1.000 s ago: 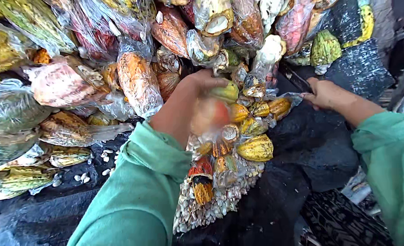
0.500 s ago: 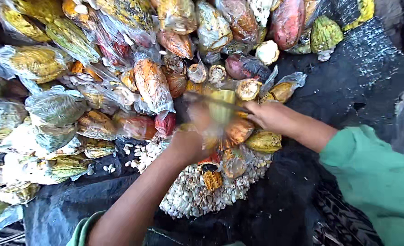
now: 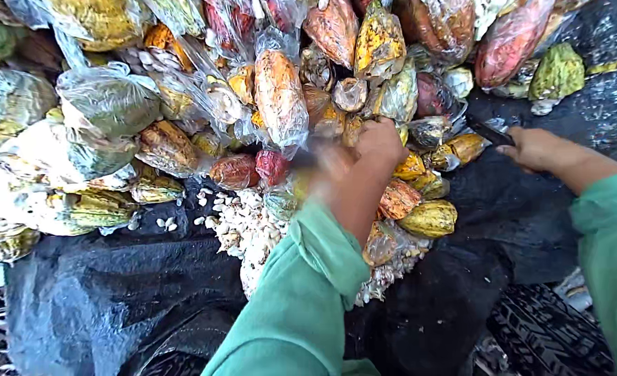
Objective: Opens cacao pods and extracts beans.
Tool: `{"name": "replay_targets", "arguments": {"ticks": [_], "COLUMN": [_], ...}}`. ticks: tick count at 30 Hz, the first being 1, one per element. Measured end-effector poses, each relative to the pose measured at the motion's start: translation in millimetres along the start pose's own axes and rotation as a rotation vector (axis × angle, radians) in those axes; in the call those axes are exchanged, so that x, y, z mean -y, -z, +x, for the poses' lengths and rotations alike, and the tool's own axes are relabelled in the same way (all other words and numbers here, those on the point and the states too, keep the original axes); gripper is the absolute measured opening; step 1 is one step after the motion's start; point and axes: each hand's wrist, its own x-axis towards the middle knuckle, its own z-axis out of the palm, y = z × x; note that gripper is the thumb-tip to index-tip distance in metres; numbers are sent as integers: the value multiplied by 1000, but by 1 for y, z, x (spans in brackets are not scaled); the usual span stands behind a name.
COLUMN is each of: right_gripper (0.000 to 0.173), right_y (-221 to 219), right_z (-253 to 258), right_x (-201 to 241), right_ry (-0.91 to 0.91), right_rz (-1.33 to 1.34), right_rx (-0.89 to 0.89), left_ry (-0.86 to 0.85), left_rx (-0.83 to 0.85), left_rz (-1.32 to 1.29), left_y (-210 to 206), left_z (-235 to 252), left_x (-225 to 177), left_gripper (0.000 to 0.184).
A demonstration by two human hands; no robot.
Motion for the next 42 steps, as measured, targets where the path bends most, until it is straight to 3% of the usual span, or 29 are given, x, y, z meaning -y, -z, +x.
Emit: {"name": "replay_targets", "arguments": {"ticks": [5,9,13,18,22,25,27,30,33,35,37,39,42], "right_gripper": [38,40,41,49,42,41,40,40,46,52,56,61,61], "right_y": [10,-25,-36,-75,-119,-103,-82,-40,-5,-7,-17,-24,-32], "right_z": [-58,-107,-156,-261,-327,-359,-373,-388,-396,-387,-379,-381,-391], "right_x": [22,28,62,135,169,174,169,157,149,152,163,177,191], "right_ry": [23,45,101,347,523,566,592,708,930,1071,1133,1141,1253], "right_rz": [38,8,-63,-117,-343,-312,-262,-155,136,435,661,671,534], "right_rx": [101,124,101,159,149,67,-46,-246,-446,-546,-496,-431,-389], "left_ry": [-192,-263,-183,-43,62,60,-64,-353,-829,-1031,-950,-823,-766], "left_rx": [14,-43,6,45,-2,-200,-406,-678,-939,-879,-627,-437,-496], "left_rz": [-19,125,194,133,49,-201,-388,-606,-859,-1206,-1622,-1770,-1925], "left_y": [-5,-35,-49,-51,-23,14,38,94,132,141,136,129,127], "left_z": [-27,-69,-133,-205,-262,-297,-316,-377,-426,-437,-426,-401,-379], "left_x": [41,76,107,159,215,248,264,261,263,261,259,262,255], "left_gripper": [98,96,96,98,101,94,91,87,93,99,88,86,41]}}
